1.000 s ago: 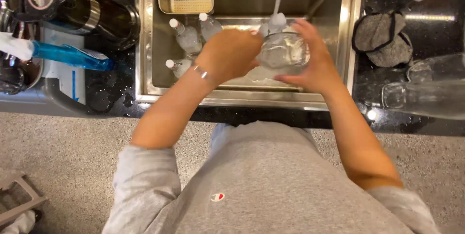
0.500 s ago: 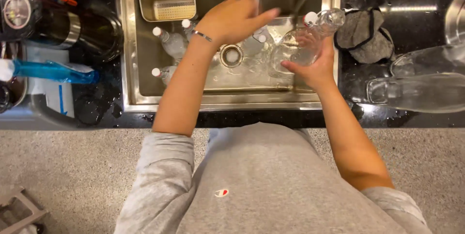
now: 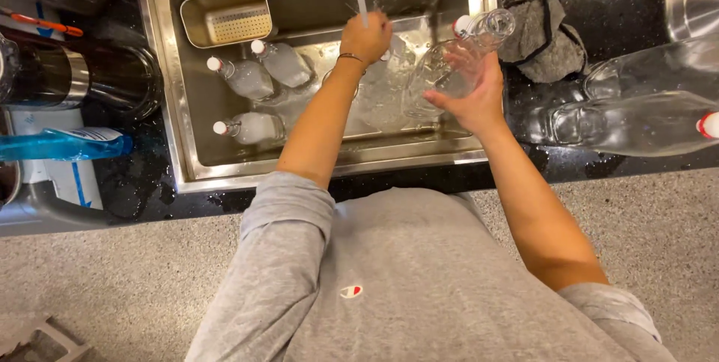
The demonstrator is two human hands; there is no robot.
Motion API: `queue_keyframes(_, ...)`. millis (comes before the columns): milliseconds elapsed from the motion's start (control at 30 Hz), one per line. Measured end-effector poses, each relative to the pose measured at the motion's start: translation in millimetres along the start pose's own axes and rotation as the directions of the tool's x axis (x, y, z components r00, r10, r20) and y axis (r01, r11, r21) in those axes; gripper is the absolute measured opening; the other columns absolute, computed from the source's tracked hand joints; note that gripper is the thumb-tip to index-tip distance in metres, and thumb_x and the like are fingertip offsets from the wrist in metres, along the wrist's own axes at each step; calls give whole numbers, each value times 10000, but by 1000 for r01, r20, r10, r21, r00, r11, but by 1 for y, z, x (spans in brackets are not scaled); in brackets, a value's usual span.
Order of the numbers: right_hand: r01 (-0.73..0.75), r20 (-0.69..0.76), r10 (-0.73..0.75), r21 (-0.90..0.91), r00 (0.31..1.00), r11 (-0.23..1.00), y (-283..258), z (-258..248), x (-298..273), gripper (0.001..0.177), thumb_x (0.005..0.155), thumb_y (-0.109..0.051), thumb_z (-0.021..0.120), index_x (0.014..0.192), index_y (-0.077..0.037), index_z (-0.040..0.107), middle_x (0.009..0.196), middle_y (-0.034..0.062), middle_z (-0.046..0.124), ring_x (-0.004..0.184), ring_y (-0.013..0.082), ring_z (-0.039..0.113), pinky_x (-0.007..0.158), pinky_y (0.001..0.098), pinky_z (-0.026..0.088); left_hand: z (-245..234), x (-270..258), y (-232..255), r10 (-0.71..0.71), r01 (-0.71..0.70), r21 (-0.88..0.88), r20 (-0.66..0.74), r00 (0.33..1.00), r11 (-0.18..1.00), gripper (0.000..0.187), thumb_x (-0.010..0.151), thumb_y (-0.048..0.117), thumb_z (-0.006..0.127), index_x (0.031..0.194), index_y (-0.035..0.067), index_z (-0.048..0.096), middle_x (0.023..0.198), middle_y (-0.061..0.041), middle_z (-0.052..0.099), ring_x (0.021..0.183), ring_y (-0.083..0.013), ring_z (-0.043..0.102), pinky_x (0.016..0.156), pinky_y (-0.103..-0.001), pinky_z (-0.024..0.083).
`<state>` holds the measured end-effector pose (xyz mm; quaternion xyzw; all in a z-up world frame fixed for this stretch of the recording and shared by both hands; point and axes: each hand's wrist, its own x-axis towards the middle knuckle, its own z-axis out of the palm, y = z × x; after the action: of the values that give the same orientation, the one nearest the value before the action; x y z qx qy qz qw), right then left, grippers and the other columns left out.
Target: Rinsing and cleaning several glass and plastic bottles in a sink.
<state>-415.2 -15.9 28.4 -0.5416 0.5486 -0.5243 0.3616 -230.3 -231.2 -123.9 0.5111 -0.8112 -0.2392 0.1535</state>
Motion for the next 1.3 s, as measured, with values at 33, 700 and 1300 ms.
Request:
queue_keyframes(33,3,-3,-3,1,1000,1000,1,1,1,958,825,-161,1004,1532,-25,373,1499,139,560,1405,264,602,1265,424,496,2,-3,-6,4,-4,3,-1,1000,1000,275,993,413,647,972,150,725,986,-155,749,905,-389,703,816,-486,583)
queue_keyframes(700,-49,-14,49,23,999,999,-1,7,32,1006,763,-172,992,1530,-66,350,1407,93,592,1320,238,590,1172,388,486,-39,-83,-5,-129,108,-323,-43,991,940,526,774,294,819,1235,97,663,982,-177,753,895,-369,719,791,-440,560)
queue_keyframes(1300,-114,219,163,-222,962,968,151,113,84,1022,684,-234,1017,1464,-21,391,1394,126,606,1336,230,557,1165,367,421,-76,-193,-47,-181,213,-369,120,976,904,344,772,271,861,1065,126,755,1028,-139,765,975,-327,728,866,-393,571)
